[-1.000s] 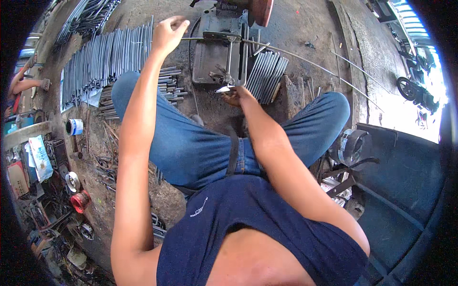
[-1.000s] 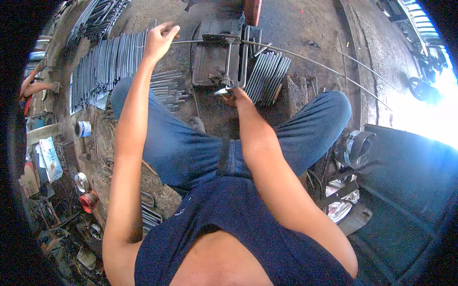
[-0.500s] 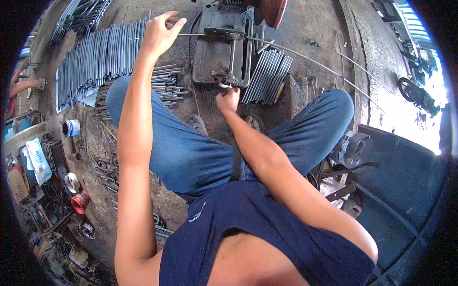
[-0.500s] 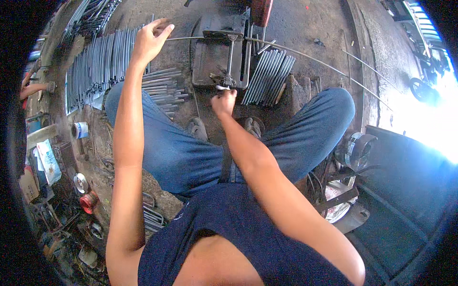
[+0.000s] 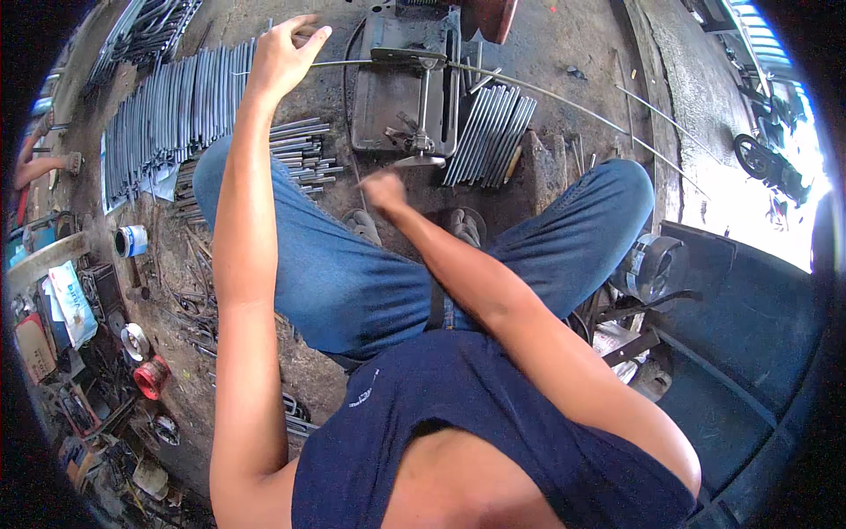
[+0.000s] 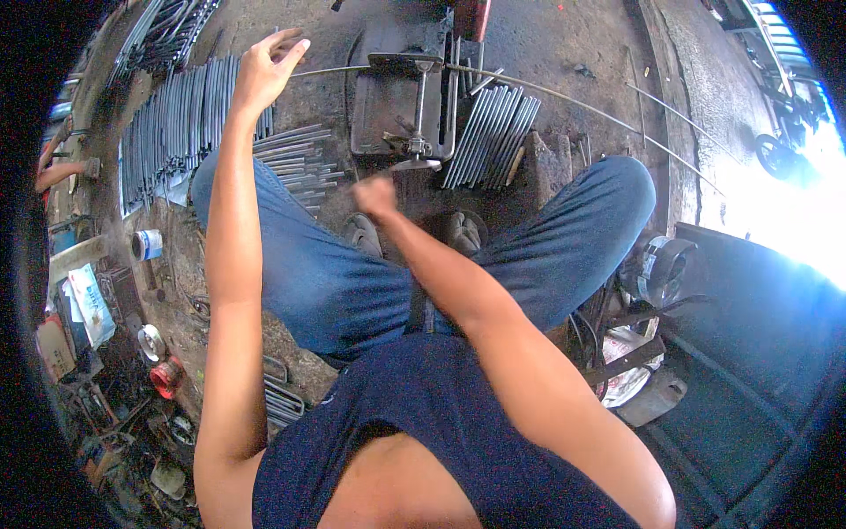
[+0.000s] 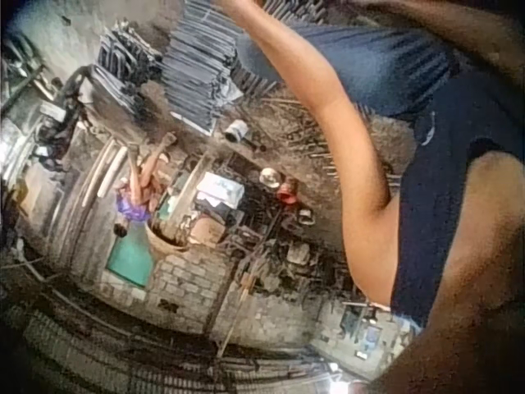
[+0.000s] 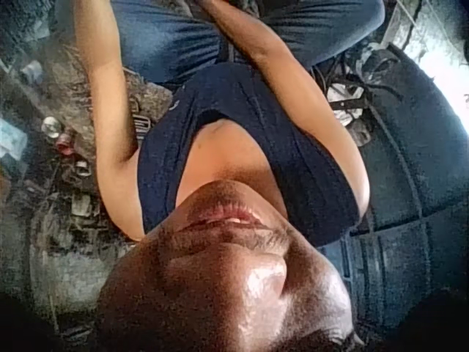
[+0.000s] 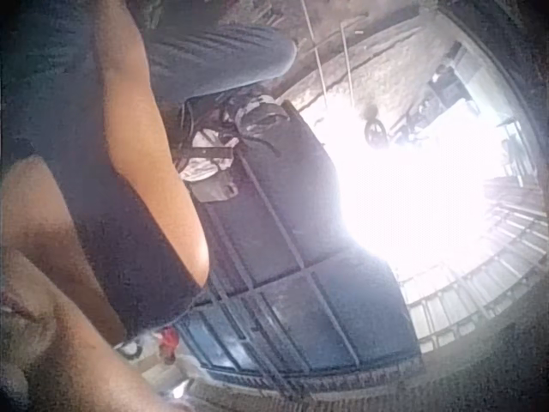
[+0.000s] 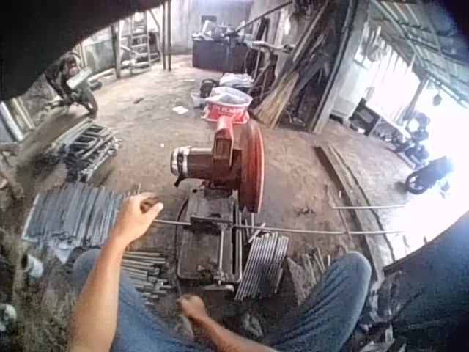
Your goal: The person is using a circular saw to cut thin metal rods into shorter segments.
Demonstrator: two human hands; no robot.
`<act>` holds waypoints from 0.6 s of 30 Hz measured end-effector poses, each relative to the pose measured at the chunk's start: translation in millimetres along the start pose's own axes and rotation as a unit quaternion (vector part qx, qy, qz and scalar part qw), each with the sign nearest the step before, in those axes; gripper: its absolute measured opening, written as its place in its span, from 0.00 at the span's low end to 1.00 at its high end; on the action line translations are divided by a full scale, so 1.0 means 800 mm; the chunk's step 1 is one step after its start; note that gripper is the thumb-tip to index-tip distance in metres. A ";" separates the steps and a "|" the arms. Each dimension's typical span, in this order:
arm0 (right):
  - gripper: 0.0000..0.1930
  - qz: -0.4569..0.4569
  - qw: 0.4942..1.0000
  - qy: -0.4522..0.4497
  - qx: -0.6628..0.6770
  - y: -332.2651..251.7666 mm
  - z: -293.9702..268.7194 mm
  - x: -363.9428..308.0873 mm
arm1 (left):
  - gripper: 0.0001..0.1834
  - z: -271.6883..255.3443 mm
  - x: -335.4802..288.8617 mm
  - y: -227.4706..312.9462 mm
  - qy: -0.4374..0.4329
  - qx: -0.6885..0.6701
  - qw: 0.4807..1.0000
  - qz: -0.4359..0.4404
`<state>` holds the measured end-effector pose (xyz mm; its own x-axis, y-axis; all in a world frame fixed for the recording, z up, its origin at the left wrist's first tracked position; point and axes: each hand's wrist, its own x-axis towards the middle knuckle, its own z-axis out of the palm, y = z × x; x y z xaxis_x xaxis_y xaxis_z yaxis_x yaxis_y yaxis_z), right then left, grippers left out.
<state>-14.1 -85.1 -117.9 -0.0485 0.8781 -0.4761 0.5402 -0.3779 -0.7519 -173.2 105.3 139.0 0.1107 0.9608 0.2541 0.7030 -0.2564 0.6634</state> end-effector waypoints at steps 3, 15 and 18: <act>0.12 -0.056 0.930 -0.311 0.189 -0.012 0.038 -0.018 | 0.24 -0.005 -0.003 0.002 0.007 0.013 1.000 0.007; 0.10 0.175 0.908 -0.174 0.339 -0.075 -0.013 0.048 | 0.17 -0.083 -0.021 -0.014 0.112 -0.178 0.972 -0.102; 0.12 0.240 0.821 -0.135 0.500 -0.125 0.020 0.126 | 0.17 -0.094 -0.023 -0.015 0.127 -0.138 0.973 -0.134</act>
<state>-86.7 36.8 -98.1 -0.2894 0.5108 -0.8095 -0.4020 -0.8324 -0.3815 -236.8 82.9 179.3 -0.2531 0.9488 0.1891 0.4638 -0.0526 0.8844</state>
